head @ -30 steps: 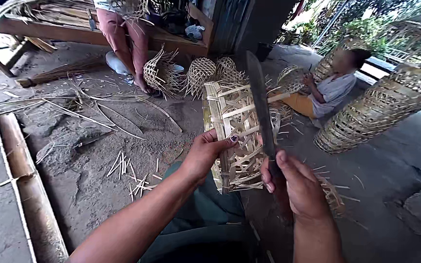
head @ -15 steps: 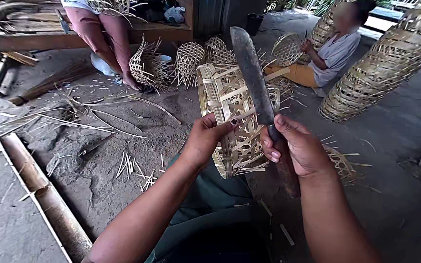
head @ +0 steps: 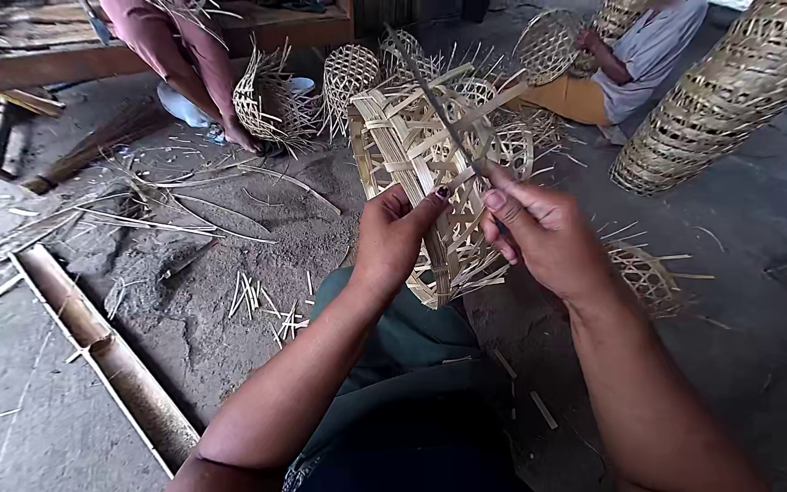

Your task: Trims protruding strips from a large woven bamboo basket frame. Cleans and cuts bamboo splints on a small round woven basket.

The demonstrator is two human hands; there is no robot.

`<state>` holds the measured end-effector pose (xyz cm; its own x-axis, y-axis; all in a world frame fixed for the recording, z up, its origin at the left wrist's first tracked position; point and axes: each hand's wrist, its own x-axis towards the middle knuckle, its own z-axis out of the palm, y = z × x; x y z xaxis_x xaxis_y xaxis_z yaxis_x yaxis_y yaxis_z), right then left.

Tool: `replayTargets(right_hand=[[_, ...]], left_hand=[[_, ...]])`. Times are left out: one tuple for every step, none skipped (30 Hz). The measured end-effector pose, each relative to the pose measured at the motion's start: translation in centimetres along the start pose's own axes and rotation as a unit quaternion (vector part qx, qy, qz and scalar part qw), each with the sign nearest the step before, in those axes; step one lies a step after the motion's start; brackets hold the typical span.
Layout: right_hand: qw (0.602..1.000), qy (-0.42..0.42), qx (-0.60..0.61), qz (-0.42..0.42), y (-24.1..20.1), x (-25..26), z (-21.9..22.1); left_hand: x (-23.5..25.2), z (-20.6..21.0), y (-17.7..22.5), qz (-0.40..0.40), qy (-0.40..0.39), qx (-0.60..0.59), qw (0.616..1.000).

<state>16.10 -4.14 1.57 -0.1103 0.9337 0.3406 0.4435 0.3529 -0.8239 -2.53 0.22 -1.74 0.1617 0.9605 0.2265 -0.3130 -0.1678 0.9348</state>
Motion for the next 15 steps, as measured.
replayTargets(right_hand=[[0.995, 0.017, -0.097, -0.017, 0.0, 0.0, 0.1], [0.982, 0.029, -0.182, -0.031, -0.1, 0.0, 0.2], [0.968, 0.035, -0.245, -0.042, -0.3, 0.0, 0.3], [0.954, 0.037, -0.293, -0.056, -0.5, 0.1, 0.4], [0.940, 0.038, -0.330, -0.076, -0.7, 0.1, 0.4], [0.928, 0.036, -0.360, -0.092, -0.8, 0.1, 0.4], [0.916, 0.035, -0.385, -0.106, -0.8, 0.1, 0.5], [0.904, 0.031, -0.409, -0.118, -0.8, 0.1, 0.5], [0.893, 0.028, -0.431, -0.128, -0.7, 0.2, 0.5], [0.882, 0.025, -0.451, -0.135, -0.6, 0.3, 0.5], [0.871, 0.024, -0.470, -0.142, -0.6, 0.4, 0.5], [0.861, 0.019, -0.486, -0.147, -0.5, 0.5, 0.4], [0.853, 0.009, -0.498, -0.153, -0.5, 0.6, 0.3], [0.847, -0.003, -0.506, -0.163, -0.5, 0.7, 0.2], [0.843, -0.014, -0.511, -0.171, -0.3, 0.9, 0.1]], left_hand=[[0.1, 0.2, -0.2, 0.002, 0.007, 0.005, 1.000], [0.1, 0.3, -0.4, 0.003, 0.013, 0.010, 1.000], [0.0, 0.4, -0.6, 0.003, 0.017, 0.016, 1.000], [-0.2, 0.4, -0.5, 0.001, 0.018, 0.027, 0.999], [-0.6, 0.5, -0.4, -0.006, 0.018, 0.044, 0.999], [-0.8, 0.4, -0.3, -0.011, 0.020, 0.054, 0.998], [-0.8, 0.4, -0.3, -0.012, 0.024, 0.059, 0.998], [-0.8, 0.4, -0.3, -0.011, 0.024, 0.058, 0.998], [-0.8, 0.4, -0.4, -0.009, 0.024, 0.053, 0.998], [-0.6, 0.4, -0.5, -0.005, 0.024, 0.043, 0.999], [-0.2, 0.4, -0.7, 0.001, 0.026, 0.026, 0.999], [0.0, 0.4, -0.9, 0.000, 0.028, 0.019, 0.999], [0.2, 0.5, -1.1, -0.002, 0.031, 0.020, 0.999], [0.2, 0.4, -1.2, -0.005, 0.032, 0.024, 0.999], [0.2, 0.4, -1.2, -0.010, 0.032, 0.023, 0.999]])
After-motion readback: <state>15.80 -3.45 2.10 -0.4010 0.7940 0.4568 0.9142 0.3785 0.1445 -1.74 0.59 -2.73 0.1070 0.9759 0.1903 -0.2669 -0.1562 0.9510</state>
